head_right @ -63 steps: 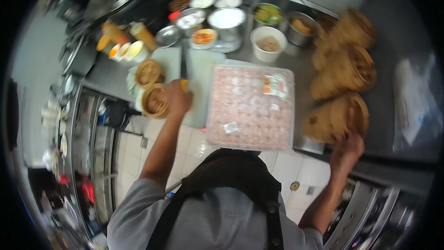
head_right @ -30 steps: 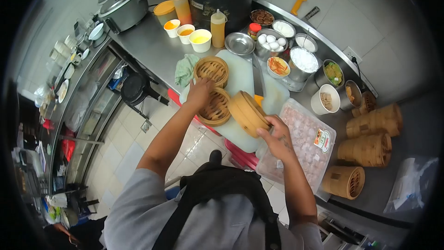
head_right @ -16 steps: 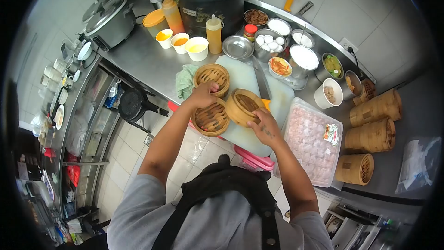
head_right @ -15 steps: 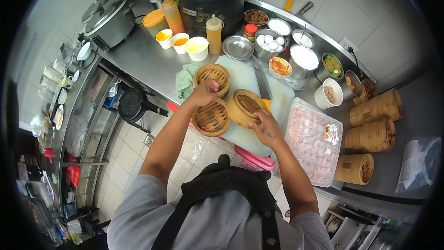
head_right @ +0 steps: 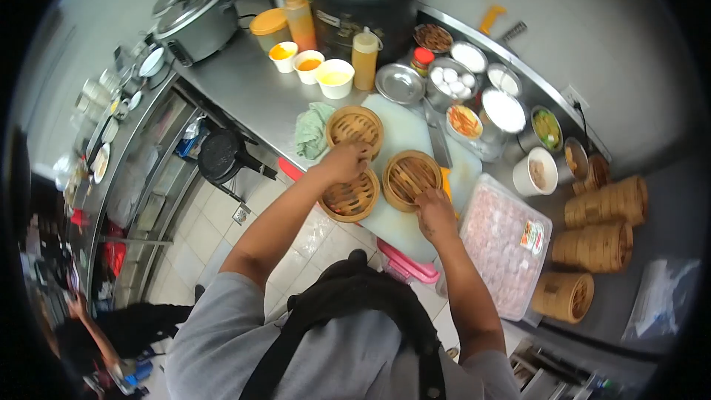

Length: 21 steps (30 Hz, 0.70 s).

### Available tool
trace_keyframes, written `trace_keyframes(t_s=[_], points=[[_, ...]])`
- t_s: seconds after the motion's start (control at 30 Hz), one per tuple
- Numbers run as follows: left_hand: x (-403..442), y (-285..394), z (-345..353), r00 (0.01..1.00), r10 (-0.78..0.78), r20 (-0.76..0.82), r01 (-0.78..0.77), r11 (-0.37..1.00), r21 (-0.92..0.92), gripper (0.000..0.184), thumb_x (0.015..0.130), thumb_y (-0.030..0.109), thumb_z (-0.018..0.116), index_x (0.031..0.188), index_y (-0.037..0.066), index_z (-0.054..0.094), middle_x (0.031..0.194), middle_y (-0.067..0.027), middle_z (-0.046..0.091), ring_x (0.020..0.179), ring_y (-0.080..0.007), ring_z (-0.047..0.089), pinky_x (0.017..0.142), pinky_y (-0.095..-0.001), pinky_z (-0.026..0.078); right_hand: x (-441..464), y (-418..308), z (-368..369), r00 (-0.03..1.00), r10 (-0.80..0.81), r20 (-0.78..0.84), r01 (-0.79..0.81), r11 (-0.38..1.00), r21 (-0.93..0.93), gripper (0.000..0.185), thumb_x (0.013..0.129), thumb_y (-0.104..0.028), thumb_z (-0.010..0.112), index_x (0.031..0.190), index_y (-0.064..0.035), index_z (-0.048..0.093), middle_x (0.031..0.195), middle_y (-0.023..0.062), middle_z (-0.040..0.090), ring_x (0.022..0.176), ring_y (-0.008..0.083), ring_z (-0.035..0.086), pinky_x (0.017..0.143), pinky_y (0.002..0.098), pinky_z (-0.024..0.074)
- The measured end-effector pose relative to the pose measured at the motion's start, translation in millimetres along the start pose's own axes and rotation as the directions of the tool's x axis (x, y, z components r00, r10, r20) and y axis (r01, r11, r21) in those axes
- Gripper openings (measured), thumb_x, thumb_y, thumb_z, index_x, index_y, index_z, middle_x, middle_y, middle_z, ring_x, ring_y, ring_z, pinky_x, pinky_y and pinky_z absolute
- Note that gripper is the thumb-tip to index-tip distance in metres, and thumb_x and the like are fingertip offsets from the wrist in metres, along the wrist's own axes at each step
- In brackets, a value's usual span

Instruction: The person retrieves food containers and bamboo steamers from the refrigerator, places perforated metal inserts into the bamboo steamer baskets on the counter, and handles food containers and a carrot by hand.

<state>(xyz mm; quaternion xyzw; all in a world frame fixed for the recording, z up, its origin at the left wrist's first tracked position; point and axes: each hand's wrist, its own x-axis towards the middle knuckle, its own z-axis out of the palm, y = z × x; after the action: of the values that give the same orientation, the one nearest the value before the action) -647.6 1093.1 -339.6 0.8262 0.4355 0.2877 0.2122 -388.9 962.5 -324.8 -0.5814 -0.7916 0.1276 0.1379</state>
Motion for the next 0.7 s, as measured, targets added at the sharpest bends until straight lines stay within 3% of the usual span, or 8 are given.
trace_keyframes(t_s=[0.07, 0.13, 0.2, 0.4, 0.47, 0.5, 0.57, 0.7], points=[[7.4, 0.1, 4.5, 0.977, -0.138, 0.163, 0.128, 0.989, 0.071, 0.021, 0.078, 0.006, 0.058, 0.097, -0.001, 0.062, 0.097, -0.0211, 0.067, 0.09, -0.0373, 0.065, 0.084, -0.042, 0.05, 2.5, -0.2, -3.4, 1.0, -0.027, 0.0, 0.027, 1.0, -0.013, 0.029, 0.068, -0.003, 0.072, 0.096, -0.0034, 0.063, 0.098, 0.0151, 0.058, 0.1, 0.0342, 0.054, 0.09, 0.0413, 0.0439], [9.1, -5.6, 10.1, 0.985, -0.141, 0.099, 0.138, 0.99, 0.035, 0.023, 0.077, 0.006, 0.058, 0.098, 0.0, 0.063, 0.096, -0.0211, 0.067, 0.089, -0.0375, 0.065, 0.082, -0.0425, 0.051, 1.9, -3.3, -7.2, 0.998, -0.027, -0.063, 0.026, 1.0, -0.018, 0.033, 0.065, 0.0, 0.072, 0.095, -0.002, 0.059, 0.097, 0.0176, 0.056, 0.097, 0.0376, 0.054, 0.087, 0.0437, 0.0447], [8.0, -1.8, 6.1, 0.987, -0.153, 0.048, 0.154, 0.988, -0.019, 0.025, 0.076, 0.006, 0.058, 0.1, 0.0, 0.064, 0.094, -0.0211, 0.067, 0.087, -0.0376, 0.065, 0.081, -0.043, 0.051, -1.6, -17.6, -26.4, 1.0, 0.007, 0.008, -0.006, 0.999, -0.041, 0.038, 0.067, -0.003, 0.074, 0.101, -0.0005, 0.059, 0.105, 0.0198, 0.056, 0.102, 0.0383, 0.053, 0.09, 0.0436, 0.0445], [14.2, -13.4, -8.0, 0.975, -0.081, 0.207, 0.089, 0.996, -0.03, 0.024, 0.074, 0.006, 0.064, 0.096, -0.002, 0.063, 0.087, -0.0184, 0.067, 0.08, -0.0324, 0.065, 0.074, -0.0381, 0.052, -33.2, -49.7, -74.8, 0.99, -0.002, -0.138, 0.032, 0.976, 0.217, 0.04, 0.073, -0.008, 0.076, 0.108, 0.001, 0.058, 0.119, 0.0212, 0.054, 0.115, 0.0387, 0.05, 0.097, 0.0427, 0.0421], [20.3, -16.8, -7.7, 0.963, -0.142, 0.227, 0.2, 0.945, -0.259, 0.026, 0.073, 0.005, 0.069, 0.097, -0.002, 0.063, 0.083, -0.0116, 0.066, 0.077, -0.0216, 0.063, 0.07, -0.0328, 0.051, -32.1, -57.3, -79.1, 0.989, 0.03, -0.142, 0.005, 0.972, 0.236, 0.038, 0.074, -0.008, 0.076, 0.107, 0.0013, 0.059, 0.12, 0.021, 0.054, 0.114, 0.0374, 0.05, 0.094, 0.041, 0.0434], [24.3, -18.9, -8.1, 0.967, -0.145, 0.211, 0.198, 0.944, -0.263, 0.026, 0.073, 0.005, 0.069, 0.097, -0.002, 0.063, 0.083, -0.0116, 0.066, 0.077, -0.0216, 0.063, 0.07, -0.0328, 0.051, -27.4, -64.5, -81.1, 0.99, 0.015, -0.142, 0.018, 0.974, 0.226, 0.038, 0.074, -0.008, 0.076, 0.107, 0.0013, 0.059, 0.12, 0.021, 0.054, 0.114, 0.0374, 0.05, 0.094, 0.041, 0.0434], [29.5, -26.8, -10.9, 0.949, -0.22, 0.224, 0.306, 0.804, -0.509, 0.021, 0.076, 0.0, 0.067, 0.096, -0.001, 0.063, 0.081, -0.0042, 0.063, 0.075, -0.0125, 0.059, 0.069, -0.0274, 0.049, -13.5, -82.6, -79.6, 0.982, 0.066, -0.174, -0.011, 0.953, 0.301, 0.034, 0.075, -0.007, 0.075, 0.105, 0.0013, 0.059, 0.117, 0.0198, 0.056, 0.112, 0.0365, 0.052, 0.091, 0.0397, 0.0456], [25.3, -54.3, -60.9, 0.968, -0.238, 0.075, 0.21, 0.618, -0.758, 0.018, 0.081, -0.004, 0.062, 0.099, 0.0, 0.063, 0.084, -0.001, 0.063, 0.078, -0.0097, 0.059, 0.071, -0.0237, 0.049, 31.3, -122.7, -53.7, 0.971, 0.147, -0.191, -0.067, 0.926, 0.372, 0.028, 0.075, -0.005, 0.074, 0.099, 0.0006, 0.061, 0.108, 0.0179, 0.059, 0.102, 0.0357, 0.058, 0.085, 0.0386, 0.0483]])
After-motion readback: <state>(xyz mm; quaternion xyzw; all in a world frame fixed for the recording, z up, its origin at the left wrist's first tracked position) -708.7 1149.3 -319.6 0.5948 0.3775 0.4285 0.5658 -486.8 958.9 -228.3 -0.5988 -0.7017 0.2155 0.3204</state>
